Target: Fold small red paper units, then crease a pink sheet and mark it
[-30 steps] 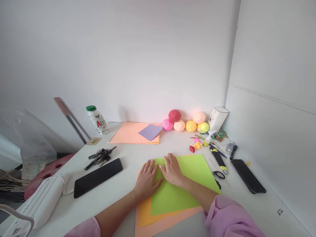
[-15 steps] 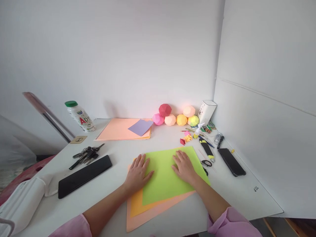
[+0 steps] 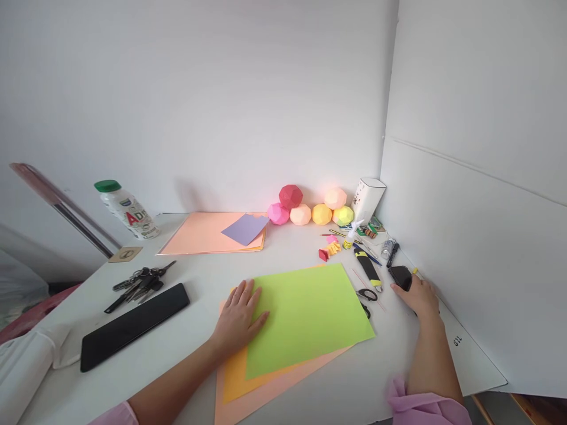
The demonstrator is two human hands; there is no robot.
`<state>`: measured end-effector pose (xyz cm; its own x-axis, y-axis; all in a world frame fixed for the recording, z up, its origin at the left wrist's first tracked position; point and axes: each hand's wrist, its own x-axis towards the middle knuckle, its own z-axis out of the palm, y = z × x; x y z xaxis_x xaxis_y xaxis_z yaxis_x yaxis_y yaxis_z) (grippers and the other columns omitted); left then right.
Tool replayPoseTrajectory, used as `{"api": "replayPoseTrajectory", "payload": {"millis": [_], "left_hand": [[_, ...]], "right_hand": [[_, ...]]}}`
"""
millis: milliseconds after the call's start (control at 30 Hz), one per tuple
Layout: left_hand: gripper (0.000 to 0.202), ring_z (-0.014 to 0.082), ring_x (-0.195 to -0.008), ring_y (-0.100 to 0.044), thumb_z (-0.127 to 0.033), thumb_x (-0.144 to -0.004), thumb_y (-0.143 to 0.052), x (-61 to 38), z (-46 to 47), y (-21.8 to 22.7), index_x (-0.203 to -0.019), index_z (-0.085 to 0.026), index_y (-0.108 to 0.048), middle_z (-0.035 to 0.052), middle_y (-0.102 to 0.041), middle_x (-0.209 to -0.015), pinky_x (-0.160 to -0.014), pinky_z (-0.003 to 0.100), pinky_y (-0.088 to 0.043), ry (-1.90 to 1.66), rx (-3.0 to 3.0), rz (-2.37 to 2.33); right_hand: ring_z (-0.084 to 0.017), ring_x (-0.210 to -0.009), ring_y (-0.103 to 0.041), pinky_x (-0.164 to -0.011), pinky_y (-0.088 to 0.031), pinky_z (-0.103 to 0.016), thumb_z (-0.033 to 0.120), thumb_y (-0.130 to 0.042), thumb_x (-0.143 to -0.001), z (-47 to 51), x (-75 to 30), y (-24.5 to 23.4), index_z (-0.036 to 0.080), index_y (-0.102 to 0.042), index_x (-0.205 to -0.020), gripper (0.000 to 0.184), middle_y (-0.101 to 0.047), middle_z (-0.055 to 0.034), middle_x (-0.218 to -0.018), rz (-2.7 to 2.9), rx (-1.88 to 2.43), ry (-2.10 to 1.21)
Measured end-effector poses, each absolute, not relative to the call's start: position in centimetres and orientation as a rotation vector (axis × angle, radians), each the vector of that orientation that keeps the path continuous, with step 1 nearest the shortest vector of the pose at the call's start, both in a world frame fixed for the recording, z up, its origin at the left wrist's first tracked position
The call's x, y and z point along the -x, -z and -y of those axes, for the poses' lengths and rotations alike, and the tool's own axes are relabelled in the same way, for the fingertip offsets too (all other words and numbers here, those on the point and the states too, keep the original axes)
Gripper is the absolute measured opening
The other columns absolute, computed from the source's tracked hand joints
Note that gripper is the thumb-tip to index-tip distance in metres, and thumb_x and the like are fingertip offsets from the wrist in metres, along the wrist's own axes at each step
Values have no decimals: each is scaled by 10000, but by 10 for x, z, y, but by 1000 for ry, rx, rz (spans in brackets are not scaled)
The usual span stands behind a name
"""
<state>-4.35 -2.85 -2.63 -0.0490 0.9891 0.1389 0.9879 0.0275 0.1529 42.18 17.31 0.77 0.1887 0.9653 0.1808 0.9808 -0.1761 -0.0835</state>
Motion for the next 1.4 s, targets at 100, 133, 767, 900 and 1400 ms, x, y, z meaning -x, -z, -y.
{"api": "replayPoseTrajectory", "payload": {"millis": [100,133,767,900,1400], "left_hand": [[677,341,-1389,-221,-571,-887,-297,44,28,27,-1347,-103,-467,163,-343,-1474,-1125,462,-199,-330,-2167,-2252],[674,339,-1388,-223,-571,-887,-299,44,28,28,-1346,-107,-468,159,-347,-1473,-1124,463,-201,-340,-2172,-2252],[665,354,-1379,-241,-556,-886,-323,44,28,26,-1340,-94,-472,175,-361,-1462,-1110,481,-243,-298,-2206,-2251],[648,354,-1377,-247,-546,-883,-346,44,28,28,-1325,-94,-488,179,-369,-1456,-1107,485,-245,-347,-2217,-2261],[647,353,-1376,-249,-542,-898,-317,48,28,37,-1332,-91,-482,184,-366,-1456,-1107,481,-250,-335,-2277,-2265]], "right_hand": [[-387,-1108,-523,-905,-400,-458,697,-494,-660,-175,-424,-7,48,-498,-1238,868,-602,-248,-1099,1938,2361,102],[-384,-1116,-519,-916,-393,-457,703,-490,-658,-175,-424,-9,48,-492,-1242,878,-599,-247,-1113,1946,2358,108],[-455,-1186,-391,-852,-394,-562,656,-532,-669,-161,-395,-22,95,-482,-1271,824,-495,-236,-1263,1793,2341,107],[-385,-1095,-453,-881,-382,-538,423,-491,-797,-153,-351,-20,102,-632,-1015,413,-556,-222,-1088,1799,1812,450],[-281,-1105,-536,-960,-452,-461,372,-361,-931,-139,-282,13,159,-606,-1126,378,-595,-152,-1162,2479,1134,44]]}}
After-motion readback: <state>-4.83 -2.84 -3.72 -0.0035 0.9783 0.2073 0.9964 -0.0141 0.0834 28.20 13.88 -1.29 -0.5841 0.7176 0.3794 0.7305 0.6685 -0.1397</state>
